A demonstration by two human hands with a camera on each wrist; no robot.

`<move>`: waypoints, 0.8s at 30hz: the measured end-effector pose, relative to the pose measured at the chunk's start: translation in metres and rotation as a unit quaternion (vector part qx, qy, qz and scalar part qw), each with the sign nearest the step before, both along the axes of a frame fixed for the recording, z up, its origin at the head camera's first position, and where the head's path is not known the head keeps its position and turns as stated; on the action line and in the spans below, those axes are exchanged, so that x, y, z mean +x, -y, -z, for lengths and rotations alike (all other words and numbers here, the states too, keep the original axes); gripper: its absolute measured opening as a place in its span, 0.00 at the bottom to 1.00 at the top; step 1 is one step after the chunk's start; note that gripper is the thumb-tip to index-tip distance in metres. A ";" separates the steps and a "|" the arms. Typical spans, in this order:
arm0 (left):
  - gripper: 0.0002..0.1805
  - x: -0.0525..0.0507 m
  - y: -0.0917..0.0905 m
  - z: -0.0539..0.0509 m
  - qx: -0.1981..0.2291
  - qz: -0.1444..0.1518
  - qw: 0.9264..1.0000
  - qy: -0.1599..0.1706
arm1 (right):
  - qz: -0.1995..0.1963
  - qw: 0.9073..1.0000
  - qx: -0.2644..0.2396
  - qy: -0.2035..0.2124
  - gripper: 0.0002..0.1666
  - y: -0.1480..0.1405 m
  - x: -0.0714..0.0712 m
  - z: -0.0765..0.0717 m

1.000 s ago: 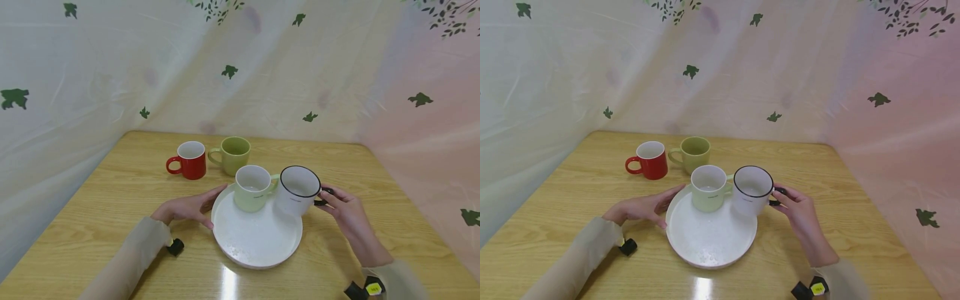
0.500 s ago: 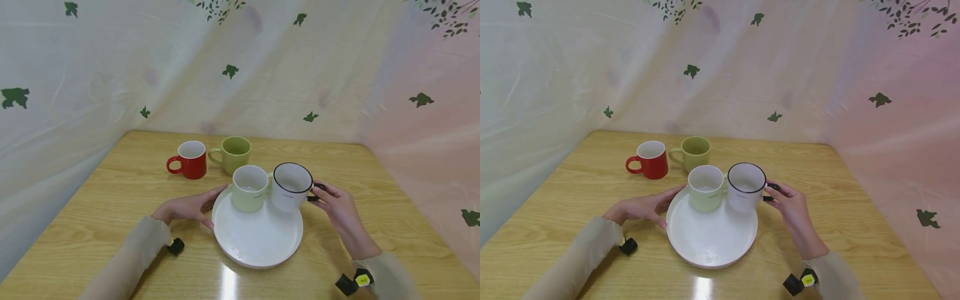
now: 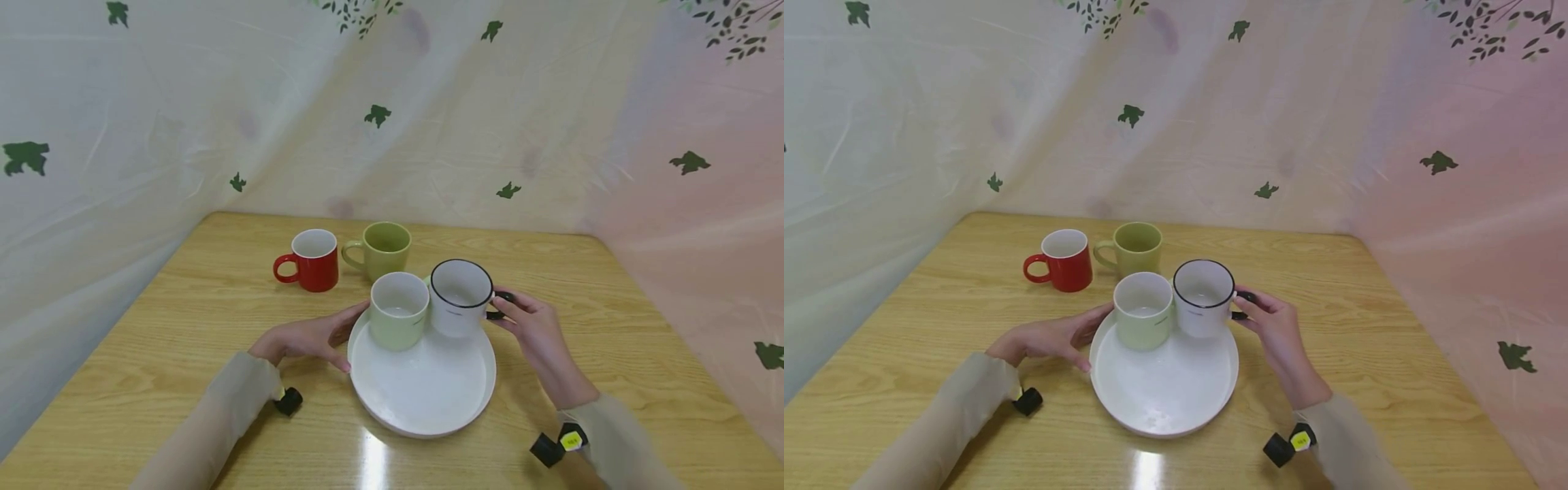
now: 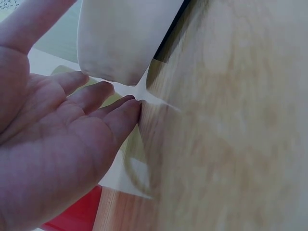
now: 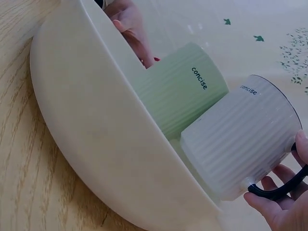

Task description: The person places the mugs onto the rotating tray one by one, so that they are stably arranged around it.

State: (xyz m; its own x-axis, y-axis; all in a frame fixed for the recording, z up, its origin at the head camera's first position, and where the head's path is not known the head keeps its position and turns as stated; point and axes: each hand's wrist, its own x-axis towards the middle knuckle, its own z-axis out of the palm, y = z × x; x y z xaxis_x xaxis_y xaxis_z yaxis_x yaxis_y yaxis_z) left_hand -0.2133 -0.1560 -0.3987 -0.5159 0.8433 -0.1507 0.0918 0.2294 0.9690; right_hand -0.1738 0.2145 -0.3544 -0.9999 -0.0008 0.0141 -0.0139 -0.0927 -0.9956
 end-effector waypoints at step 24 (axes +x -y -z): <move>0.65 -0.001 0.000 -0.001 0.003 0.002 1.000 -0.003 | -0.015 1.000 -0.010 0.009 0.16 0.026 -0.012 0.002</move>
